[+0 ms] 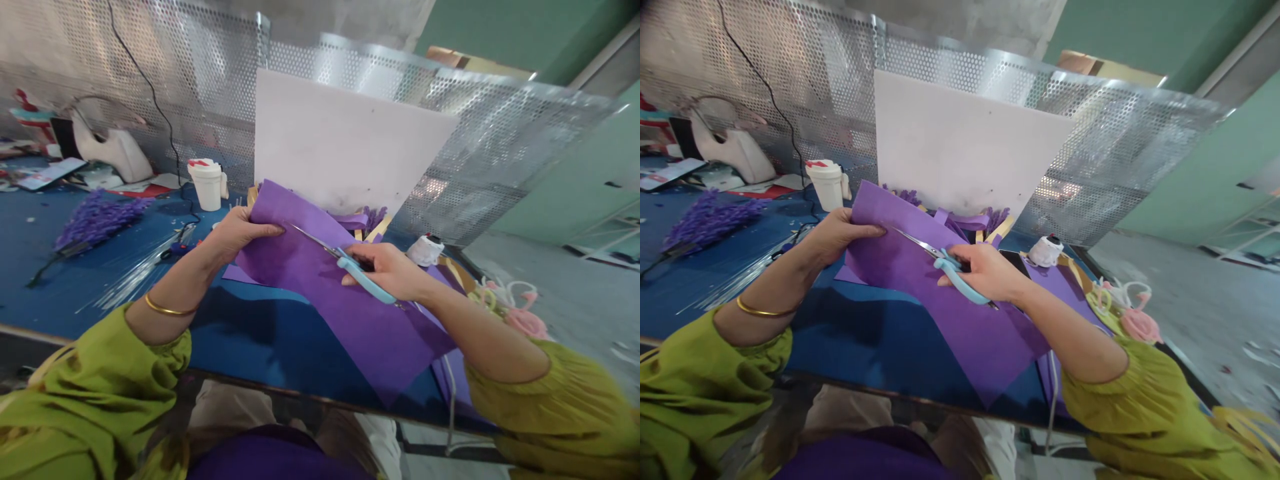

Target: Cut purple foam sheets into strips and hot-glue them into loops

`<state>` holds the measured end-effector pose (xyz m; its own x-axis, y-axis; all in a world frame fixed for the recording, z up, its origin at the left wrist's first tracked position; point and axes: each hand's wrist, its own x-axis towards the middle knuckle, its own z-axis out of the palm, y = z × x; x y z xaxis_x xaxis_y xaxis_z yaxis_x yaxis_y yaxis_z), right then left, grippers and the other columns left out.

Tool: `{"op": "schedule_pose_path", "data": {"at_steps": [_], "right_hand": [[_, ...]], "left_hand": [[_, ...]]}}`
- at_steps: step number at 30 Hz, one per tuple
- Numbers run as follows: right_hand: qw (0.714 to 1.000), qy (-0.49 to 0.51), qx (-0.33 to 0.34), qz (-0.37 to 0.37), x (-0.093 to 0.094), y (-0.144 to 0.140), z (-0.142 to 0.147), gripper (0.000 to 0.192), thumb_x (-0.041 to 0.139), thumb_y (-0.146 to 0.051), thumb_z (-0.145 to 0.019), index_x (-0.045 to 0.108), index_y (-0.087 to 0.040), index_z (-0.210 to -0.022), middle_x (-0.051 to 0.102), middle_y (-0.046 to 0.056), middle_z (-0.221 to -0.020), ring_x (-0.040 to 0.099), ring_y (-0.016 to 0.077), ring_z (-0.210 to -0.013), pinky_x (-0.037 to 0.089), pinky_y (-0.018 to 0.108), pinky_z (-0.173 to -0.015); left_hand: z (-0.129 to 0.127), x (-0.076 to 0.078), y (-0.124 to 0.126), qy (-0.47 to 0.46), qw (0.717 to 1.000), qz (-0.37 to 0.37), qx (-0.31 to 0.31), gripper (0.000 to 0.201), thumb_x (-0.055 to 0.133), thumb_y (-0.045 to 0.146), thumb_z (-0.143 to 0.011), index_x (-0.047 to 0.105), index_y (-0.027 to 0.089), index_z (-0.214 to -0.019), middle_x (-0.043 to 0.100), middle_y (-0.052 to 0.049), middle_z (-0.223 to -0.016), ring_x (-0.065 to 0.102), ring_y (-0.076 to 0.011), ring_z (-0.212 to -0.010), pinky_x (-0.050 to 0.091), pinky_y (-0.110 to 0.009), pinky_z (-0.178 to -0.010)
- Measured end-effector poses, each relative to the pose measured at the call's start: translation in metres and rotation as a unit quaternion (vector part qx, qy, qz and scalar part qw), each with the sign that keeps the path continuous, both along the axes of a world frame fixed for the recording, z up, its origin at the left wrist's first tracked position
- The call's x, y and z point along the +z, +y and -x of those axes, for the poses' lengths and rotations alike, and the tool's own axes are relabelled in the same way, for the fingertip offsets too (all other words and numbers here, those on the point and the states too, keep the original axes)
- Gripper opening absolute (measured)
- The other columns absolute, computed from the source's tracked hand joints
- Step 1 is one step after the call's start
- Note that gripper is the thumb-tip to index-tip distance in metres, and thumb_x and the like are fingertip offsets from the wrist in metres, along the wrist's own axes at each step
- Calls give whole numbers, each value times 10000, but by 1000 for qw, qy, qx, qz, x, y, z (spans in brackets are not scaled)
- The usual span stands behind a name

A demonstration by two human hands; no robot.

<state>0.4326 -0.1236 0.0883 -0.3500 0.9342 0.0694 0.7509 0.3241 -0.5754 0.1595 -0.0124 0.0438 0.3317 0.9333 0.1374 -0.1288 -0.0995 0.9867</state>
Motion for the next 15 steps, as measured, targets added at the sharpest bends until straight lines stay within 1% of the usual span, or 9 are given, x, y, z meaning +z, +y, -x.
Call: {"op": "schedule_pose_path", "data": {"at_steps": [4, 9, 12, 15], "right_hand": [[1000, -5, -8, -10, -2, -1, -1, 409, 729, -574, -768, 615, -182, -787, 517, -32, -677, 444, 132, -654, 331, 266, -603], [999, -39, -27, -15, -3, -3, -2, 398, 729, -573, -767, 630, -189, -800, 521, -39, -647, 442, 128, -622, 327, 267, -591], [999, -42, -21, -12, -2, -1, -1, 379, 722, -556, -771, 613, -192, -783, 506, -40, -637, 441, 133, -621, 325, 270, -583], [1000, -28, -5, -1, -2, 1, 2, 370, 727, -540, -767, 597, -194, -782, 519, -34, -676, 458, 137, -640, 335, 273, -596]], "left_hand": [[0, 1, -1, 2, 1000, 3, 14, 429, 951, 356, -429, 806, 173, -788, 779, -56, -802, 702, -233, -742, 570, -356, -769], [0, 0, 1, 5, 1000, -5, 8, 402, 948, 348, -452, 810, 188, -793, 781, -44, -815, 697, -216, -745, 560, -341, -787], [0, -1, 1, 5, 1000, -4, 1, 392, 950, 355, -454, 808, 190, -779, 779, -41, -803, 696, -216, -739, 557, -345, -788], [-1, -1, -1, 13, 1000, -13, -19, 387, 948, 361, -470, 809, 194, -790, 777, -39, -801, 694, -210, -737, 550, -335, -777]]}}
